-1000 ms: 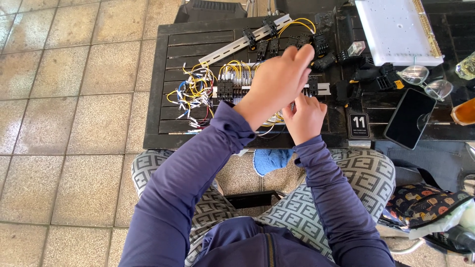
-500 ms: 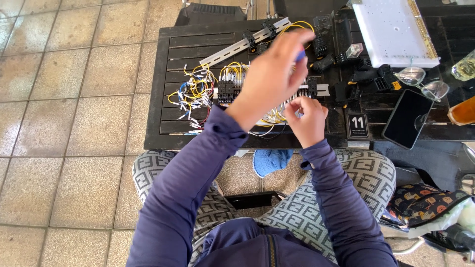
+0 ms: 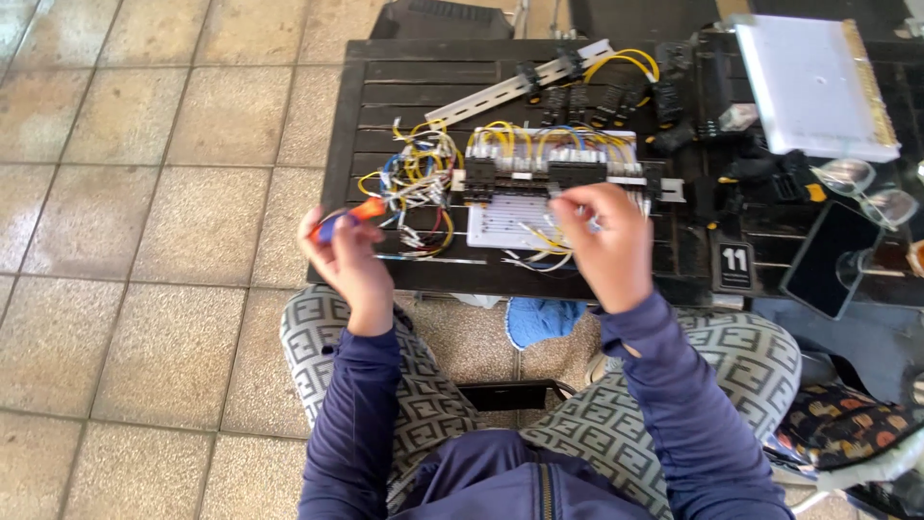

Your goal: The person uses a screwdriver to tighten screws on a terminal block mounted on a breadboard, securing multiple colored wires. The person works methodically across the terminals, adjusting and tightening connections throughout the clip.

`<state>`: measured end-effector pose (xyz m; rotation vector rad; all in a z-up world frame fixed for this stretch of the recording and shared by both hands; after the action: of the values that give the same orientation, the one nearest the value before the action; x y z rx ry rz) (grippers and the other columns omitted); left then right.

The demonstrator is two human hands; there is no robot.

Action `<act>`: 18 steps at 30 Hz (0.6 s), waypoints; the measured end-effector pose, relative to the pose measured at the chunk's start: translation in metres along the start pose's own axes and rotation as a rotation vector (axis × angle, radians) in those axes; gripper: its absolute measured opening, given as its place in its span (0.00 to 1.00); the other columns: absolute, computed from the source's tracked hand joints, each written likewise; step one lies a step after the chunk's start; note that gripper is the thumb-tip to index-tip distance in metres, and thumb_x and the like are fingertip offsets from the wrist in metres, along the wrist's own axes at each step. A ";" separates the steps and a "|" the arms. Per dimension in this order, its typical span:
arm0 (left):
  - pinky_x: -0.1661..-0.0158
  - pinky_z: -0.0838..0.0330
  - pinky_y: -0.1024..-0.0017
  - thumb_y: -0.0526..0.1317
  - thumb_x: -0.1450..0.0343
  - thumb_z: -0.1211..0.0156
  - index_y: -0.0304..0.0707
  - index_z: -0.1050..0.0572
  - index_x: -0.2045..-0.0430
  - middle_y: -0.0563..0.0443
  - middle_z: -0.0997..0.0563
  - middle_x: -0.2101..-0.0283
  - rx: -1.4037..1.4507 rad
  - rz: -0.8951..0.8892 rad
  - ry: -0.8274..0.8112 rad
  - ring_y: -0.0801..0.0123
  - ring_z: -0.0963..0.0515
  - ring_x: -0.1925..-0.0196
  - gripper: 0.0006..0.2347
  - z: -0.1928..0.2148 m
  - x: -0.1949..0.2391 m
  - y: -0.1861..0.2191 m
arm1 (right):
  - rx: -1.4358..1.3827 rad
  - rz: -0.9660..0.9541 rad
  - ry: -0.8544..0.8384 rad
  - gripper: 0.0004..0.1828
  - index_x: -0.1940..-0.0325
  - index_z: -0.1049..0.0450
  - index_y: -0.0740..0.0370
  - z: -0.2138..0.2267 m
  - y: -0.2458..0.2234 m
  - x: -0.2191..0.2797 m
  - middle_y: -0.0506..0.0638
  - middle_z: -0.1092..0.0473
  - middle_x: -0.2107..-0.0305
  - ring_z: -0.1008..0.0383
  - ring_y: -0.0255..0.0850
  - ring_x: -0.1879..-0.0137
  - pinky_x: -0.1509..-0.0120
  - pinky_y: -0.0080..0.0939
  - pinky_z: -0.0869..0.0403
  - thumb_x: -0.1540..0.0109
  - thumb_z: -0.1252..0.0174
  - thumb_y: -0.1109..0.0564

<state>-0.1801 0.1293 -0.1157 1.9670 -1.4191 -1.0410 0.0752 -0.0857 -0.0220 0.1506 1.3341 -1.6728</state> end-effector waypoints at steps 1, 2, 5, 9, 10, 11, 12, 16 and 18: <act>0.77 0.24 0.76 0.28 0.25 0.47 0.39 0.35 0.49 0.41 0.23 0.60 -0.002 -0.002 0.007 0.68 0.22 0.80 0.12 0.012 -0.010 -0.001 | -0.003 0.002 -0.007 0.05 0.60 0.19 0.62 -0.020 -0.001 -0.003 0.52 0.25 0.70 0.25 0.46 0.66 0.60 0.43 0.27 0.37 0.29 0.62; 0.76 0.23 0.75 0.30 0.24 0.47 0.39 0.35 0.48 0.43 0.23 0.64 0.052 0.071 0.119 0.67 0.21 0.78 0.11 0.028 -0.019 -0.005 | 0.025 0.074 -0.024 0.04 0.63 0.19 0.60 -0.041 -0.006 -0.007 0.50 0.26 0.73 0.26 0.47 0.68 0.60 0.44 0.28 0.38 0.29 0.61; 0.74 0.21 0.74 0.33 0.24 0.44 0.39 0.35 0.46 0.46 0.23 0.72 0.135 0.160 0.261 0.64 0.19 0.77 0.13 0.058 -0.045 -0.017 | 0.159 0.186 -0.049 0.06 0.67 0.20 0.50 -0.107 0.006 -0.005 0.42 0.28 0.77 0.27 0.45 0.69 0.58 0.44 0.31 0.41 0.28 0.55; 0.73 0.20 0.76 0.35 0.24 0.43 0.41 0.34 0.45 0.49 0.23 0.75 0.179 0.275 0.326 0.66 0.18 0.76 0.14 0.061 -0.048 -0.017 | 0.367 0.211 -0.134 0.07 0.72 0.23 0.41 -0.164 0.002 0.002 0.36 0.31 0.79 0.27 0.42 0.65 0.55 0.44 0.38 0.44 0.30 0.48; 0.73 0.20 0.76 0.35 0.24 0.43 0.41 0.34 0.45 0.49 0.23 0.75 0.179 0.277 0.331 0.66 0.18 0.76 0.14 0.059 -0.047 -0.016 | 0.368 0.211 -0.139 0.07 0.72 0.23 0.41 -0.173 0.008 0.006 0.36 0.31 0.79 0.27 0.42 0.65 0.55 0.44 0.38 0.44 0.30 0.48; 0.73 0.20 0.75 0.35 0.24 0.43 0.41 0.34 0.47 0.50 0.23 0.75 0.182 0.303 0.325 0.66 0.19 0.76 0.13 0.057 -0.045 -0.016 | 0.408 0.215 -0.156 0.07 0.71 0.23 0.42 -0.183 0.013 0.009 0.36 0.31 0.78 0.28 0.41 0.64 0.53 0.45 0.39 0.44 0.31 0.48; 0.73 0.20 0.75 0.34 0.25 0.43 0.42 0.33 0.49 0.50 0.24 0.74 0.186 0.330 0.318 0.67 0.19 0.76 0.12 0.053 -0.044 -0.017 | 0.449 0.219 -0.170 0.06 0.70 0.23 0.43 -0.192 0.019 0.012 0.37 0.30 0.78 0.29 0.40 0.63 0.52 0.45 0.40 0.44 0.31 0.48; 0.73 0.20 0.75 0.34 0.25 0.45 0.43 0.34 0.48 0.50 0.25 0.74 0.170 0.322 0.232 0.67 0.19 0.75 0.12 0.048 -0.048 -0.019 | 0.473 0.225 -0.170 0.09 0.69 0.21 0.44 -0.185 0.011 0.004 0.38 0.32 0.79 0.30 0.40 0.63 0.50 0.47 0.40 0.47 0.28 0.46; 0.73 0.19 0.74 0.34 0.25 0.44 0.40 0.34 0.47 0.44 0.24 0.75 0.162 0.329 0.158 0.64 0.19 0.76 0.13 0.043 -0.048 -0.023 | 0.363 0.227 -0.142 0.10 0.65 0.18 0.47 -0.164 -0.005 -0.003 0.40 0.28 0.77 0.28 0.42 0.65 0.51 0.48 0.38 0.46 0.25 0.47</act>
<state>-0.2100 0.1841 -0.1438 1.7943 -1.7081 -0.6284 0.0015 0.0483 -0.0813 0.3744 0.8657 -1.6812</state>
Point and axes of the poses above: each hand's wrist, its own x-axis away from the middle knuckle, its own z-axis out of the back of the hand, y = z × x, the point moved 5 cm from there along -x, towards the middle knuckle
